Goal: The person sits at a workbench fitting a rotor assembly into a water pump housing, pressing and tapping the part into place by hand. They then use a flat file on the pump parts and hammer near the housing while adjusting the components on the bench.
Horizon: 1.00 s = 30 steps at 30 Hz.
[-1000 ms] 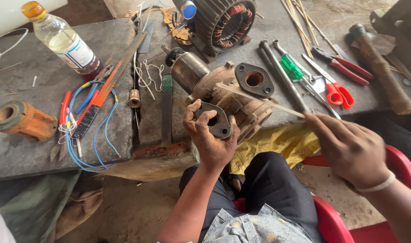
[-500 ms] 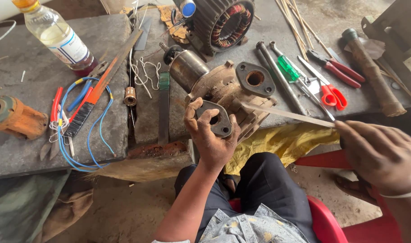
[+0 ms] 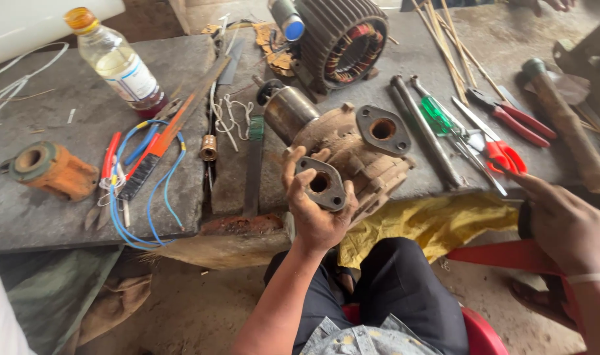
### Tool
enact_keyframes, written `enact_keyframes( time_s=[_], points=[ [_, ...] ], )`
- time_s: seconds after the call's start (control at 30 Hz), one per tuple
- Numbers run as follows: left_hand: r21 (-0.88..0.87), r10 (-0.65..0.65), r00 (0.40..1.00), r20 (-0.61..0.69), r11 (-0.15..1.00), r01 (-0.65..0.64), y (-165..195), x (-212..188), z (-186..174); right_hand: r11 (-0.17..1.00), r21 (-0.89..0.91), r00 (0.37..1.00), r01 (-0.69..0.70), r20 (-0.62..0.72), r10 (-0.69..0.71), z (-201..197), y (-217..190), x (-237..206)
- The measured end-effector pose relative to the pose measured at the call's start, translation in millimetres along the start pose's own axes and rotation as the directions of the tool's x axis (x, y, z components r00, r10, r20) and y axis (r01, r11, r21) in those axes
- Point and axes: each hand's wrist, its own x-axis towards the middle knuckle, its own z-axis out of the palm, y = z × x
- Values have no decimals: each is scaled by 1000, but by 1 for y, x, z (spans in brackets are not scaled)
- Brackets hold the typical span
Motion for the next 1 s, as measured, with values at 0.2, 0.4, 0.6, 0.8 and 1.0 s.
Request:
enact_keyframes(
  time_s=[0.2,0.4,0.6,0.8,1.0],
  points=[
    [-153,-18,999,46,988,25,-18,17,-2,745,652,958,-139,-101,268,28,11,-26],
    [247,-23,991,130,969,-10,-18,32,-16,539,838,959,-90,-73,272,34,-46,-19],
    [272,-143,978,154,957,97,3,31,-18,193,929,921,-316,251,298,60,-122,-51],
    [208,-165,978,131,969,136,12,31,-12,676,736,998,-36,-4,58,64,-133,-59],
    [250,-120,979,162,965,76,10,34,-9,557,812,975,-175,65,210,70,-107,-48]
  ],
)
